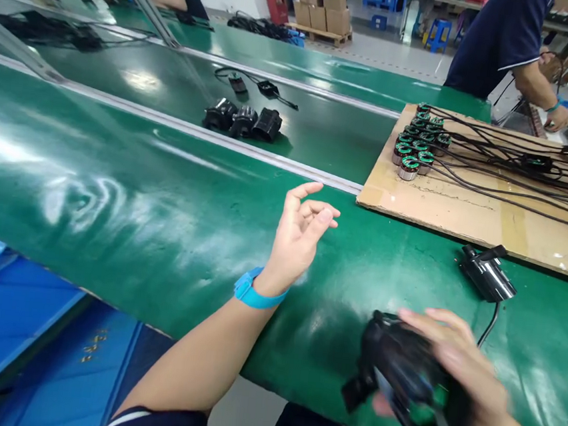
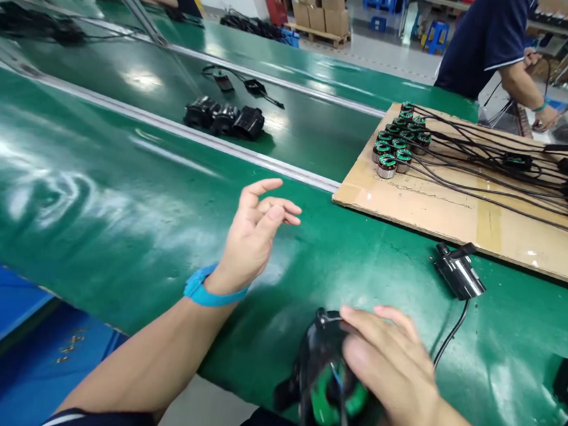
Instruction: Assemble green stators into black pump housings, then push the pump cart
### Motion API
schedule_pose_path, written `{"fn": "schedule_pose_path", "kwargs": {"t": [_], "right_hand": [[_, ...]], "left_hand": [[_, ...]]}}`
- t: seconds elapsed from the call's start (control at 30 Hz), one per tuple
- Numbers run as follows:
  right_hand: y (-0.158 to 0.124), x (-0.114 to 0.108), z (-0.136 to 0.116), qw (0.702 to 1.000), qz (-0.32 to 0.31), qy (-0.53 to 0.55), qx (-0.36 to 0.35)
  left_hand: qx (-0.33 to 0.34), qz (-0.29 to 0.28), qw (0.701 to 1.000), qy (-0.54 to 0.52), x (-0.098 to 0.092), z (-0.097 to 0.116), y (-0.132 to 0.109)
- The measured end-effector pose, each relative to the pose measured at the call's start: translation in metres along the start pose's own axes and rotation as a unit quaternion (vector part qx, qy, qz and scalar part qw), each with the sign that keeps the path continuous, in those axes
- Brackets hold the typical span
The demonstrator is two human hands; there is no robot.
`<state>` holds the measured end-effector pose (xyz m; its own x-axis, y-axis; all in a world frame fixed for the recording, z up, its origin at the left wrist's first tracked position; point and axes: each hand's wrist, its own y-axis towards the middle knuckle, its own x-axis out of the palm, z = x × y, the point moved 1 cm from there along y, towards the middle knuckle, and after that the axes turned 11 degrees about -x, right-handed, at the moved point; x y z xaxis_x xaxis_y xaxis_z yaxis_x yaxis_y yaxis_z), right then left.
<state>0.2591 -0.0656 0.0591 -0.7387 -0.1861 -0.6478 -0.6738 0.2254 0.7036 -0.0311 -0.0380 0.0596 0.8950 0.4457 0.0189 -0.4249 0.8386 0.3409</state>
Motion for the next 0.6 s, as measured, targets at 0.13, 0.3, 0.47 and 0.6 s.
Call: {"fn": "schedule_pose_path", "kwargs": {"t": [0.13,0.3,0.47,0.6], "right_hand": [[0.002,0.0,0.001,1.0,0.009,-0.005,-0.027],[0.001,0.039,0.021,0.997,-0.058,-0.047,-0.01],[-0.002,0.032,0.019,0.998,-0.006,-0.064,0.018],[0.008,0.024,0.014,0.996,0.006,-0.072,0.06]], "left_hand": [[-0.012,-0.01,1.0,-0.014,0.002,-0.002,-0.002],[-0.016,-0.098,0.994,0.038,0.007,-0.011,-0.005],[0.0,-0.206,0.976,0.063,0.011,-0.006,-0.011],[-0.001,-0.357,0.931,0.074,0.016,0.012,-0.023]]}}
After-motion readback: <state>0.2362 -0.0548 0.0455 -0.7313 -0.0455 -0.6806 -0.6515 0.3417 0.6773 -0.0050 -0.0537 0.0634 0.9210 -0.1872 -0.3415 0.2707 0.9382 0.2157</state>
